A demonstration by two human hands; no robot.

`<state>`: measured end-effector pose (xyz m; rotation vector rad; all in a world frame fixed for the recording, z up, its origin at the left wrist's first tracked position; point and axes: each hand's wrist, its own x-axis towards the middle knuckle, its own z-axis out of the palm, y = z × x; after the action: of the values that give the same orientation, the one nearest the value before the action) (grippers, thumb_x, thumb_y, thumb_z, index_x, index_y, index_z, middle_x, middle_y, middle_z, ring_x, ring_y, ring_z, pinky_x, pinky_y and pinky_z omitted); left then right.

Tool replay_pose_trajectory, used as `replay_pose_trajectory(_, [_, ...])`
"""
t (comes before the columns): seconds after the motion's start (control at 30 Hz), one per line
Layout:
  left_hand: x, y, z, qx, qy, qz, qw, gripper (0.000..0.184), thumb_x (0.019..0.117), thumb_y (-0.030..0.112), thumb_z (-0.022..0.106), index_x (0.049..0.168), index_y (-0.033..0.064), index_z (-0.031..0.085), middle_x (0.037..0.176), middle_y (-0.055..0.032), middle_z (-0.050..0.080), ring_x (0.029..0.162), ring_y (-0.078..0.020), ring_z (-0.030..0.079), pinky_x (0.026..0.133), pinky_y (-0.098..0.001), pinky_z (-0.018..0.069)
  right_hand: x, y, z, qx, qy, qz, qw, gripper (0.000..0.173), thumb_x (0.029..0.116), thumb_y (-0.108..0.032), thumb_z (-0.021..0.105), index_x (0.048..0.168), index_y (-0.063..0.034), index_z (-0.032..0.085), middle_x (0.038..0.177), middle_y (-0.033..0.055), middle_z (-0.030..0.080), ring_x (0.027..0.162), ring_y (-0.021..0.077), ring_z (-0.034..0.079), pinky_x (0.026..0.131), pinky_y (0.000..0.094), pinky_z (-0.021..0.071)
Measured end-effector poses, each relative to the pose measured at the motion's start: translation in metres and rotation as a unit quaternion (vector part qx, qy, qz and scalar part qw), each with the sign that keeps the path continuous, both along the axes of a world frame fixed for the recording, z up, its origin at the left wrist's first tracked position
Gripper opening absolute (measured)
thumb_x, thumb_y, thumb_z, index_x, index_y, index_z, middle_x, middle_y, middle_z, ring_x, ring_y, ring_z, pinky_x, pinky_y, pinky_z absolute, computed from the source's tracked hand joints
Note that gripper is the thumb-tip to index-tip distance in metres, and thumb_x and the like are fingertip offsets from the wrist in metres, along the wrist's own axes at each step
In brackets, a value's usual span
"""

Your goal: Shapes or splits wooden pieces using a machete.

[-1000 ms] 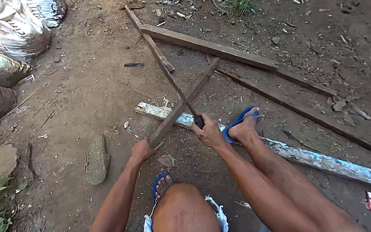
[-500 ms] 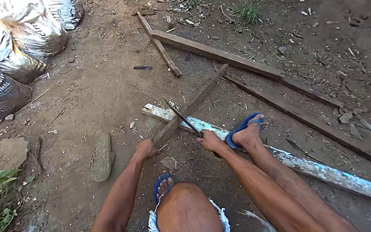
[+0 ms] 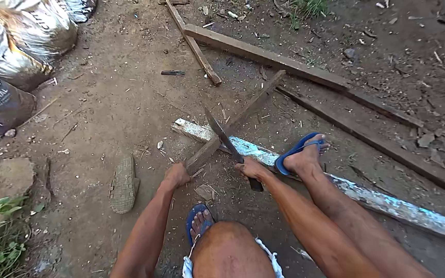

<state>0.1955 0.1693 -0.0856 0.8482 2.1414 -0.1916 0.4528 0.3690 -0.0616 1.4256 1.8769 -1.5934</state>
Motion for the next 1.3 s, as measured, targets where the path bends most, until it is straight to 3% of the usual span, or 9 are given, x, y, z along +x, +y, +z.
replay_pose_trajectory(0.23, [0.0,0.01,0.014,-0.003,0.034,-0.012,0.999,0.074,0.0754,0.049,0.082,0.133,0.0076,0.061,0.122,-0.0213,0.07,0.114,-0.0422,0.068,0.09,-0.0672,0.055,-0.014,0.013,0.087,0.225,-0.018,0.088,0.97,0.039,0.0962,-0.047,0.065,0.101,-0.0084,0.067,0.082,0.0107,0.065,0.073,0.0267,0.065,0.07,0.053,0.0544])
replay_pose_trajectory(0.4, [-0.003,0.014,0.021,0.017,0.039,-0.011,0.999,0.071,0.0731,0.051,0.081,0.131,0.0133,0.063,0.116,-0.02,0.072,0.11,-0.0414,0.069,0.088,-0.068,0.0546,-0.02,0.009,0.167,0.308,0.347,-0.083,0.882,0.031,0.1038,-0.042,0.06,0.116,-0.0138,0.062,0.066,0.0052,0.061,0.045,0.0192,0.057,0.04,0.0388,0.0524])
replay_pose_trajectory(0.53, [-0.013,0.013,-0.001,-0.005,0.013,-0.016,1.0,0.08,0.0733,0.051,0.082,0.138,0.0119,0.058,0.119,-0.0217,0.07,0.112,-0.043,0.068,0.089,-0.0689,0.0542,-0.03,0.0,0.123,0.308,0.453,-0.189,0.815,0.021,0.1051,-0.028,0.058,0.108,-0.0075,0.057,0.065,0.0056,0.059,0.046,0.0215,0.059,0.043,0.0415,0.0563])
replay_pose_trajectory(0.67, [-0.017,0.014,0.0,-0.009,0.016,-0.039,0.999,0.074,0.0731,0.051,0.083,0.131,0.0102,0.061,0.118,-0.0215,0.07,0.112,-0.0425,0.068,0.089,-0.0685,0.0542,0.008,-0.006,0.003,0.134,0.001,-0.029,0.991,0.036,0.0984,-0.038,0.062,0.118,-0.0084,0.061,0.073,0.0059,0.062,0.055,0.0178,0.062,0.055,0.0414,0.0572])
replay_pose_trajectory(0.8, [-0.019,0.014,0.01,-0.022,0.03,-0.057,0.998,0.065,0.0755,0.049,0.081,0.124,0.0088,0.064,0.117,-0.0214,0.071,0.111,-0.042,0.069,0.088,-0.0681,0.0546,0.001,-0.009,0.043,-0.128,0.079,-0.14,0.979,0.02,0.1062,-0.026,0.057,0.107,-0.006,0.054,0.064,0.0026,0.052,0.045,0.0141,0.053,0.043,0.031,0.0525])
replay_pose_trajectory(1.07, [-0.022,0.023,-0.003,-0.001,-0.035,-0.044,0.998,0.067,0.0736,0.047,0.085,0.121,0.0039,0.065,0.11,-0.023,0.071,0.104,-0.0421,0.07,0.086,-0.0672,0.0552,-0.019,0.026,0.122,0.252,0.46,-0.206,0.826,0.022,0.1022,-0.032,0.063,0.106,-0.0115,0.057,0.063,0.0059,0.055,0.043,0.0208,0.053,0.042,0.0411,0.0532])
replay_pose_trajectory(1.17, [-0.024,0.024,-0.003,-0.006,-0.04,-0.044,0.998,0.067,0.0741,0.045,0.084,0.123,0.0033,0.064,0.111,-0.0234,0.071,0.105,-0.0418,0.07,0.086,-0.0668,0.0551,-0.02,0.0,0.053,0.319,0.296,-0.214,0.874,0.026,0.0997,-0.029,0.061,0.102,-0.0034,0.058,0.063,0.0099,0.059,0.049,0.0238,0.06,0.048,0.0447,0.0561])
replay_pose_trajectory(1.23, [-0.022,0.02,-0.011,-0.008,-0.041,-0.044,0.998,0.068,0.0736,0.045,0.085,0.122,0.0027,0.065,0.111,-0.0242,0.07,0.105,-0.0425,0.069,0.087,-0.0673,0.0547,0.002,-0.013,0.01,0.188,0.012,-0.074,0.979,0.034,0.0963,-0.035,0.065,0.108,-0.0028,0.065,0.076,0.0109,0.065,0.063,0.0217,0.065,0.063,0.0463,0.0575])
replay_pose_trajectory(1.3, [-0.024,0.017,-0.016,0.007,-0.025,-0.041,0.999,0.068,0.0694,0.047,0.085,0.119,0.0046,0.066,0.109,-0.0228,0.071,0.103,-0.0423,0.07,0.085,-0.0682,0.0556,0.005,-0.012,0.0,0.028,-0.061,-0.034,0.997,0.03,0.0979,-0.033,0.066,0.108,-0.006,0.059,0.07,0.0057,0.06,0.05,0.0171,0.06,0.05,0.037,0.0565])
